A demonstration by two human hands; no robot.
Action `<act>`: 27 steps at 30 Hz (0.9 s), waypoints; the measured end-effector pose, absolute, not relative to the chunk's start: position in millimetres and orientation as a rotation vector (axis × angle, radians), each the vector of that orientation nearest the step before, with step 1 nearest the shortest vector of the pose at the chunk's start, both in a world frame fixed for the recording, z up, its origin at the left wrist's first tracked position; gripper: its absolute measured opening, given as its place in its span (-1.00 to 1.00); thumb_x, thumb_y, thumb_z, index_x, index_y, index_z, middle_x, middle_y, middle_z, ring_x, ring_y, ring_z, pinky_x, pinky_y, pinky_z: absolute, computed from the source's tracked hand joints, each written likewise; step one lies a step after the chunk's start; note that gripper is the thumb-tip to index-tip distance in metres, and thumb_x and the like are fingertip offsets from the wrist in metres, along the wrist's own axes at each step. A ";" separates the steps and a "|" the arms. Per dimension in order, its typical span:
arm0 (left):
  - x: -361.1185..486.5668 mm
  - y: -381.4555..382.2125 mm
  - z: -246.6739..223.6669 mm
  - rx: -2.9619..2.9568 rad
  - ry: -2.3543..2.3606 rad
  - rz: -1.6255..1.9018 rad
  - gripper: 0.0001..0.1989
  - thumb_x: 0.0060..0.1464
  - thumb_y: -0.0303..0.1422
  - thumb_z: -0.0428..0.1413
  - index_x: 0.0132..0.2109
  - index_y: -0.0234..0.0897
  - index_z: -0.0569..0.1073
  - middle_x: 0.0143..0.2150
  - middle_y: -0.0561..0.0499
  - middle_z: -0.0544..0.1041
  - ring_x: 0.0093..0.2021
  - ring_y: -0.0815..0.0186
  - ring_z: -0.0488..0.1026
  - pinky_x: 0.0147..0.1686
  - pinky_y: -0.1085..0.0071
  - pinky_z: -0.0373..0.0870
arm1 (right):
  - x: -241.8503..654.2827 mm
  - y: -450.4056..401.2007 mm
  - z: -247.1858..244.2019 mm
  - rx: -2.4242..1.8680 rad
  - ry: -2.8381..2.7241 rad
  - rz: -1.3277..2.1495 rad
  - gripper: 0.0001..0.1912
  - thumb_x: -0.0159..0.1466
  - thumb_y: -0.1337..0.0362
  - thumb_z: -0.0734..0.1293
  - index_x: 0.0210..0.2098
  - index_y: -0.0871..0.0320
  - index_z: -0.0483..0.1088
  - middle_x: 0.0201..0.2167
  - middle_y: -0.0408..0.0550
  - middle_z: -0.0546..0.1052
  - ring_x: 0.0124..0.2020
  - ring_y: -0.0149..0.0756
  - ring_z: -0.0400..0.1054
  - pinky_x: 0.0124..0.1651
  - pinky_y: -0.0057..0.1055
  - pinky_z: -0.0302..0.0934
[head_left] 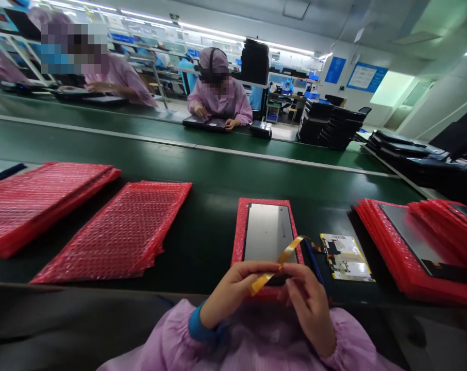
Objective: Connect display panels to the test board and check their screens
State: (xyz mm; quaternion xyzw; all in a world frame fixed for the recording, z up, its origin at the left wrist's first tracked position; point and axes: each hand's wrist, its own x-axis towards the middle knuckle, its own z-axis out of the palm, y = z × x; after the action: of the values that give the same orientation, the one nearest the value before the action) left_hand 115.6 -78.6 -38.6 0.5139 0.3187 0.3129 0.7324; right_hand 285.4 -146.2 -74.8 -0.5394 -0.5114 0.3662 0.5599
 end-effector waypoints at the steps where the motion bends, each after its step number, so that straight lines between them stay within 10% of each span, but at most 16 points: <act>1: 117.4 -78.4 -38.7 1.205 0.696 0.685 -0.67 0.05 -0.39 0.07 -0.07 -0.26 0.62 -0.04 -0.09 0.61 0.05 0.07 0.48 0.10 0.24 0.34 | 284.5 -146.8 -74.1 -1.271 -1.142 0.894 -0.82 0.30 0.22 0.27 -0.14 0.03 0.47 -0.23 -0.07 0.56 -0.49 -0.39 0.40 -0.45 -0.50 0.27; 5: 123.8 -80.7 -42.0 1.516 0.692 0.610 -0.46 0.05 -0.54 -0.08 0.15 -0.14 0.46 0.09 -0.02 0.53 0.05 0.13 0.47 0.07 0.24 0.39 | 284.1 -144.8 -70.5 -1.219 -1.103 1.021 -0.71 0.32 0.09 0.25 -0.44 0.13 0.38 -0.42 -0.14 0.41 -0.56 -0.44 0.24 -0.56 -0.53 0.13; 10: 126.1 -84.1 -49.6 1.766 0.650 0.707 -0.30 0.00 -0.67 -0.10 0.25 -0.05 0.32 0.28 0.05 0.34 0.36 0.17 0.11 0.31 0.14 0.09 | 282.8 -138.2 -70.1 -1.180 -1.188 1.176 -0.79 0.18 0.13 0.41 -0.38 0.13 0.41 -0.39 -0.15 0.40 -0.35 -0.34 0.34 -0.34 -0.49 0.28; 15: 117.9 -83.2 -53.9 1.884 0.818 0.744 -0.27 0.06 -0.61 -0.04 0.37 -0.15 0.05 0.40 0.01 0.11 0.41 0.17 -0.03 0.35 0.08 -0.05 | 284.5 -121.8 -79.4 -1.224 -1.020 1.251 -0.71 0.10 0.06 0.46 -0.41 0.15 0.42 -0.55 -0.22 0.43 -0.57 -0.42 0.27 -0.54 -0.52 0.15; 21: 97.4 -76.6 -65.5 2.016 1.122 0.775 -0.53 -0.09 -0.50 0.23 0.02 -0.07 0.56 0.33 -0.03 0.26 0.41 -0.07 -0.07 0.34 -0.14 -0.22 | 282.0 -101.7 -89.0 -1.308 -1.138 1.047 -0.77 0.15 0.10 0.41 -0.34 0.15 0.48 -0.53 -0.16 0.51 -0.54 -0.37 0.34 -0.50 -0.47 0.18; 27: 90.0 -76.2 -83.1 2.085 1.121 0.679 -0.53 -0.05 -0.53 0.20 0.02 0.00 0.56 0.33 -0.04 0.27 0.40 -0.05 -0.05 0.33 -0.15 -0.15 | 276.0 -93.7 -86.6 -1.340 -1.324 0.912 -0.88 0.19 0.22 0.35 -0.36 0.12 0.50 -0.38 -0.10 0.59 -0.40 -0.29 0.42 -0.34 -0.42 0.27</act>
State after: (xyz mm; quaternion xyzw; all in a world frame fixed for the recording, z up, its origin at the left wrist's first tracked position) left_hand 90.0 -76.2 -83.1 0.7983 0.4293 0.2601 0.3329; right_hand 276.0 -93.7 -86.6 -0.5543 -0.5477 0.3770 0.5006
